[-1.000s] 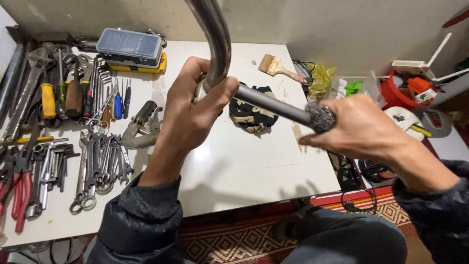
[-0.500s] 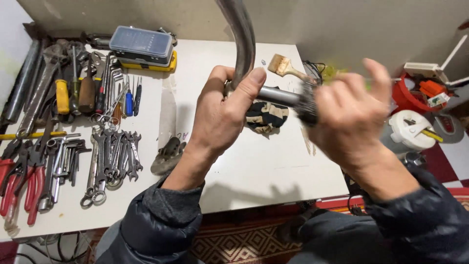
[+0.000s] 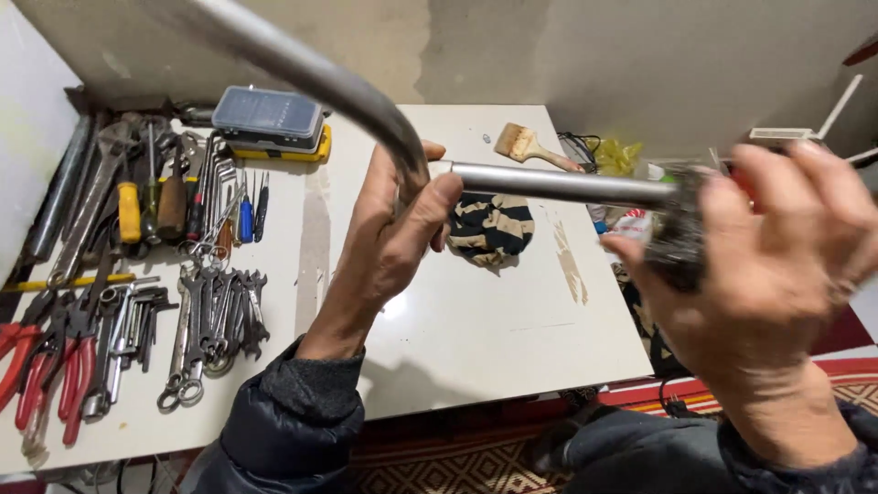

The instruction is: Cleaning bicycle handlebars using steel wool and a cloth at a workbench.

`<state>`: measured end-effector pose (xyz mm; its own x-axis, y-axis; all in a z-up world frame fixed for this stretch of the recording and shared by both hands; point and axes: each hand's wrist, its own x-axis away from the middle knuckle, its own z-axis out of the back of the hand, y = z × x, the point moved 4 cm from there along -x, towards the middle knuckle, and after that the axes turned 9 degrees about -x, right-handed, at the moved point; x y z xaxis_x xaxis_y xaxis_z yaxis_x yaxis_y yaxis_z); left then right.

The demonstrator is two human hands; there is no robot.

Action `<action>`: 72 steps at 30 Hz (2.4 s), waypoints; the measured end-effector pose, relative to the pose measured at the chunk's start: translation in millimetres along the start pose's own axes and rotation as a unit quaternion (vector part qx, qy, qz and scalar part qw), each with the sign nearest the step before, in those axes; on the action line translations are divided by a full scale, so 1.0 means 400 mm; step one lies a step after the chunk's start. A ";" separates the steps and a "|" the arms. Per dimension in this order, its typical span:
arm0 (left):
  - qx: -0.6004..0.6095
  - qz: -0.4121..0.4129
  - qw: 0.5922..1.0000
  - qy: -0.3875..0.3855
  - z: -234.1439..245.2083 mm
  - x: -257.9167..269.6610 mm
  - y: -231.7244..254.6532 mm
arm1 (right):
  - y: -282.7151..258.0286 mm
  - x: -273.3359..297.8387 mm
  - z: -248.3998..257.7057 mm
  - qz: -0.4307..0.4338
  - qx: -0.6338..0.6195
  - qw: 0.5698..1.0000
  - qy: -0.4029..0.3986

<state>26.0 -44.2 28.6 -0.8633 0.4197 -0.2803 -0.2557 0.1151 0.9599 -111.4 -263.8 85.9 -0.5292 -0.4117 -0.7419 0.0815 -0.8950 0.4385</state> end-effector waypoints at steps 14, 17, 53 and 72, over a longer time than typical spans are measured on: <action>-0.087 -0.078 0.993 0.009 -0.028 -0.020 -0.058 | -0.025 -0.143 -0.198 -0.329 -0.430 0.756 -0.368; -0.059 -0.057 0.997 -0.013 -0.001 -0.021 -0.058 | -0.032 -0.110 -0.227 -0.321 -0.449 0.775 -0.308; 0.305 0.376 0.874 -0.035 -0.031 -0.005 -0.289 | -0.091 0.053 -0.417 -0.127 -0.431 0.887 -0.107; 0.233 0.347 0.900 0.123 -0.022 -0.013 -0.327 | -0.234 -0.004 -0.418 0.014 -0.312 0.938 -0.148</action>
<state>60.1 -69.2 -95.6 -0.8293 0.3307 0.4504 0.5437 0.2919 0.7869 23.0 -208.1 -38.8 -0.7233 -0.4535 -0.5208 0.5290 -0.8486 0.0044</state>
